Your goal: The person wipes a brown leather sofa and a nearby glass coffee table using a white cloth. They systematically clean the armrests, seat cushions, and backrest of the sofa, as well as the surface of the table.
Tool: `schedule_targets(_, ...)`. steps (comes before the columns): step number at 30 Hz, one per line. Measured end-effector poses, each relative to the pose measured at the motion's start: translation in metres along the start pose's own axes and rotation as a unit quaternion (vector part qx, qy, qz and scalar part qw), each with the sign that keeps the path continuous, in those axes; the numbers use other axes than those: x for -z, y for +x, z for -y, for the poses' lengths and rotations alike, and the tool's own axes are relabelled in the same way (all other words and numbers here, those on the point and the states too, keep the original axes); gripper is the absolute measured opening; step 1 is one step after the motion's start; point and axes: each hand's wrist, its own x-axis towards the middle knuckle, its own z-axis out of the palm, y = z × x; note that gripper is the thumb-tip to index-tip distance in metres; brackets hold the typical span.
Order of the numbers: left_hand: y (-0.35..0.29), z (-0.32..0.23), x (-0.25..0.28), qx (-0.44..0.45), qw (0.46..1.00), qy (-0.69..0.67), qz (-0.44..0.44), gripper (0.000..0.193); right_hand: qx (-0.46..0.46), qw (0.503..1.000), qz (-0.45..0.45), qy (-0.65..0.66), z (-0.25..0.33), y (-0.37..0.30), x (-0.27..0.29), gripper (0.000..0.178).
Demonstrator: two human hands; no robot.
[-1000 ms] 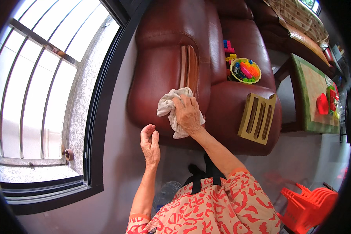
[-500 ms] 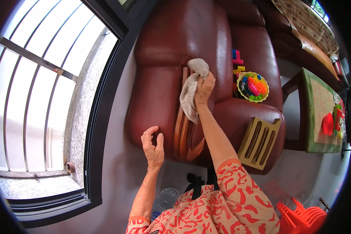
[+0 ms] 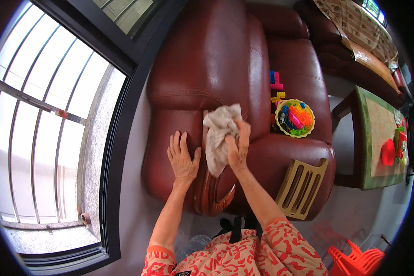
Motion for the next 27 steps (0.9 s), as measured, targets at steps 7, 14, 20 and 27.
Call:
schedule_targets(7, 0.005, -0.006, -0.005, 0.029, 0.997, 0.049, 0.050, 0.070, 0.119, 0.980, -0.003, -0.158, -0.017, 0.092, -0.069, 0.043)
schedule_targets(14, 0.007, -0.004, 0.002, 0.045, 0.996, 0.043, 0.061, 0.071, 0.113, 0.989, 0.012, -0.095, -0.055, 0.153, -0.076, 0.035)
schedule_targets(20, 0.008, -0.006, 0.004, 0.049, 0.996, 0.040, 0.067, 0.071, 0.102, 0.985, 0.003, -0.142, -0.152, 0.225, -0.067, 0.036)
schedule_targets(27, 0.009, -0.008, -0.003, 0.040, 0.997, 0.025, 0.060, 0.070, -0.042, 0.995, 0.008, -0.088, -0.186, 0.226, -0.053, 0.037)
